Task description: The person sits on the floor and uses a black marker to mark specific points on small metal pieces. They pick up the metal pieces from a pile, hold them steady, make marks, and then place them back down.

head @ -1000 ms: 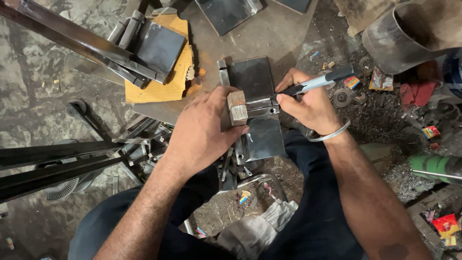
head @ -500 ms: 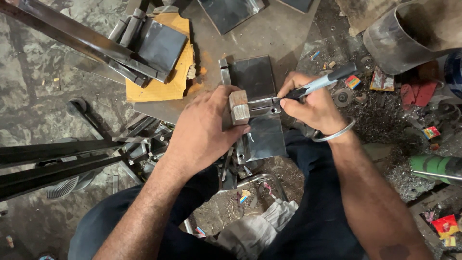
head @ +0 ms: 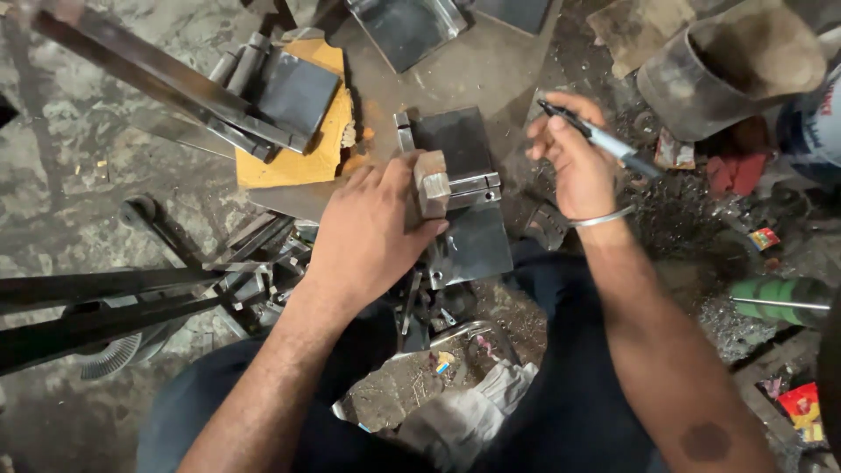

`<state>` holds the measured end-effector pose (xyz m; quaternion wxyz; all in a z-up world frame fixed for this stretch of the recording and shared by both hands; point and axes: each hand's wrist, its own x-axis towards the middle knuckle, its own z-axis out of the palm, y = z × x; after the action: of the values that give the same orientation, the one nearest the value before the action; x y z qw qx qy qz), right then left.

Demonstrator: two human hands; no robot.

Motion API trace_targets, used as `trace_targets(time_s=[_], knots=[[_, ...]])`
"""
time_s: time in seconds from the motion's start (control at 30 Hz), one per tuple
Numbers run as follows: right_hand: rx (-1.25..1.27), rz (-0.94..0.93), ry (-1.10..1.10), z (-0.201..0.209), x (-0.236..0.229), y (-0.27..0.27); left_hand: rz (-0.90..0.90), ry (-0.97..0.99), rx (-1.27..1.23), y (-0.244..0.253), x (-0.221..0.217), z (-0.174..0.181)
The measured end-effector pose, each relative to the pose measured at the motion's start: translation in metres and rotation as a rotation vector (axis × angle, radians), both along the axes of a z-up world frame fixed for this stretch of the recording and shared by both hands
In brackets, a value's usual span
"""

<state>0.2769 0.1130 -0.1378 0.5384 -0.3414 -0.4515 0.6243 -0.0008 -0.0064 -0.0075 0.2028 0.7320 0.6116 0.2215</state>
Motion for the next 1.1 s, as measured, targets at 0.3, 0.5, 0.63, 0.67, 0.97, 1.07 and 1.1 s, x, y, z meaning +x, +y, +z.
trace_targets(time_s=[0.3, 0.5, 0.63, 0.67, 0.97, 1.07, 1.1], knots=[[-0.024, -0.176, -0.349, 0.038, -0.037, -0.088, 0.153, 0.042, -0.068, -0.024, 0.001, 0.000], [-0.012, -0.137, -0.317, 0.027, -0.045, -0.125, 0.152, -0.007, -0.098, -0.028, 0.012, -0.006], [-0.063, -0.129, -0.235, 0.030, -0.049, -0.127, 0.174, -0.055, -0.083, -0.028, 0.010, -0.001], [-0.066, -0.127, -0.212, 0.029, -0.048, -0.127, 0.174, -0.054, -0.088, -0.028, 0.010, -0.003], [-0.086, -0.172, -0.201, 0.023, -0.049, -0.126, 0.178, -0.052, -0.129, -0.026, 0.010, -0.011], [-0.064, -0.167, -0.159, 0.025, -0.052, -0.125, 0.206, -0.067, -0.113, -0.024, 0.012, -0.012], [-0.055, -0.155, -0.134, 0.027, -0.054, -0.125, 0.216, -0.083, -0.103, -0.024, 0.013, -0.013]])
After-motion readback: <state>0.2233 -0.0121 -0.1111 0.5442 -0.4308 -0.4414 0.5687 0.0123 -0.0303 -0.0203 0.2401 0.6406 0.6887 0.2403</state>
